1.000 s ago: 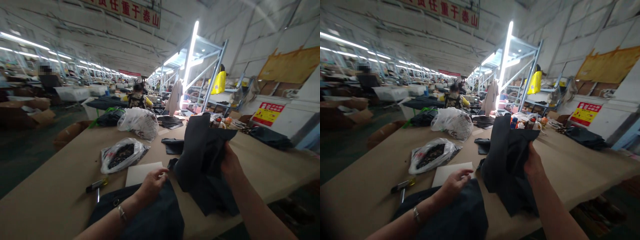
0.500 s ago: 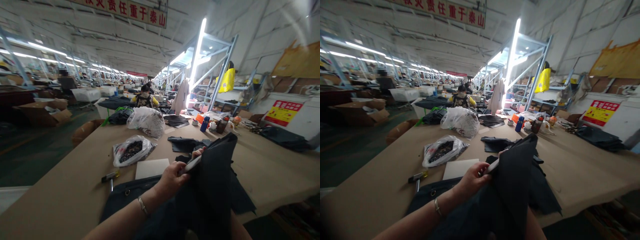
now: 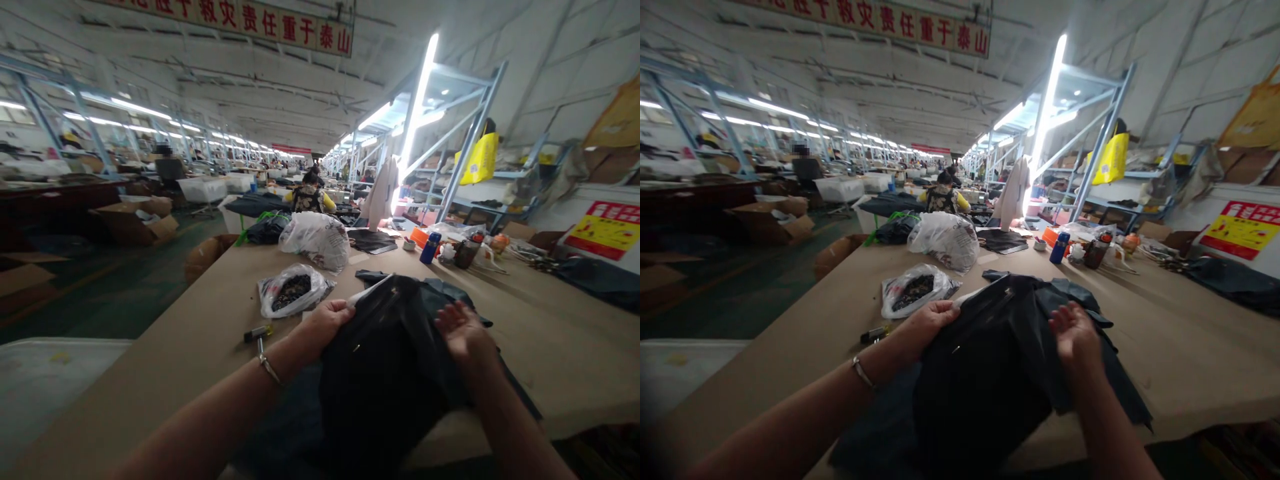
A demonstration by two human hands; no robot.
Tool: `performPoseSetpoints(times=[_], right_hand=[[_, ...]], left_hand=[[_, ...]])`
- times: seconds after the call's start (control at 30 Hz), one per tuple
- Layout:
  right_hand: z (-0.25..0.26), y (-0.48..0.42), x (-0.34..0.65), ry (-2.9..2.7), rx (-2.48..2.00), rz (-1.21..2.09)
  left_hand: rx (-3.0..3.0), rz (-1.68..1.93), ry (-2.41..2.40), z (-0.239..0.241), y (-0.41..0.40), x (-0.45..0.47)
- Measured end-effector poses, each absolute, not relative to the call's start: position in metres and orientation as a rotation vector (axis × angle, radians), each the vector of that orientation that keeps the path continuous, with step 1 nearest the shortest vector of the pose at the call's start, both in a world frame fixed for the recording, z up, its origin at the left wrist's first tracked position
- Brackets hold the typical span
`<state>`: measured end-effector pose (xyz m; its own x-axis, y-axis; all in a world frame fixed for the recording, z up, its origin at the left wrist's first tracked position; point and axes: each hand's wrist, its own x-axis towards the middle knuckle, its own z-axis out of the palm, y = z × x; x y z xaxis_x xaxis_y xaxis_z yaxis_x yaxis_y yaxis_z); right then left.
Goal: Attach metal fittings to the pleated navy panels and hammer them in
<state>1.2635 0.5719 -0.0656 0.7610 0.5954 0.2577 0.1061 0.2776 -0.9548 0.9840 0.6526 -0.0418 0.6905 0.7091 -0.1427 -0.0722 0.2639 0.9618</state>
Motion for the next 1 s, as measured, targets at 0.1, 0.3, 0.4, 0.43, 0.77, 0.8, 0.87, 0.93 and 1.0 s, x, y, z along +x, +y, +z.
performPoseSetpoints(times=[0.1, 0.3, 0.4, 0.43, 0.77, 0.8, 0.87, 0.93, 1.0], right_hand=[[-0.031, 0.527, 1.245, -0.866, -1.278, 0.11], [-0.014, 0.504, 1.171, -2.088, -1.369, 0.078], [-0.037, 0.515, 1.157, -2.049, -1.344, 0.214], [-0.043, 0.517, 1.155, -2.017, -1.332, 0.32], [0.004, 0.522, 1.156, -2.393, -1.572, -0.695], [0.015, 0.525, 1.155, -2.435, -1.552, -0.84], [0.032, 0.532, 1.151, -2.501, -1.489, -0.945], [0.043, 0.54, 1.143, -2.515, -1.428, -0.909], [0.046, 0.55, 1.137, -2.471, -1.434, -0.813]], left_hand=[[1.072, 0.541, 0.632, -0.036, 0.649, 0.966], [1.051, 0.43, 0.433, -0.039, 0.613, 0.962], [1.059, 0.428, 0.423, -0.04, 0.596, 0.958], [1.064, 0.438, 0.432, -0.041, 0.593, 0.956], [2.623, 1.138, 0.77, -0.003, 0.61, 0.927], [2.764, 1.198, 0.749, 0.006, 0.608, 0.926], [2.963, 1.13, 0.647, 0.019, 0.604, 0.929], [3.036, 0.983, 0.6, 0.024, 0.604, 0.933], [3.004, 0.853, 0.666, 0.023, 0.611, 0.935]])
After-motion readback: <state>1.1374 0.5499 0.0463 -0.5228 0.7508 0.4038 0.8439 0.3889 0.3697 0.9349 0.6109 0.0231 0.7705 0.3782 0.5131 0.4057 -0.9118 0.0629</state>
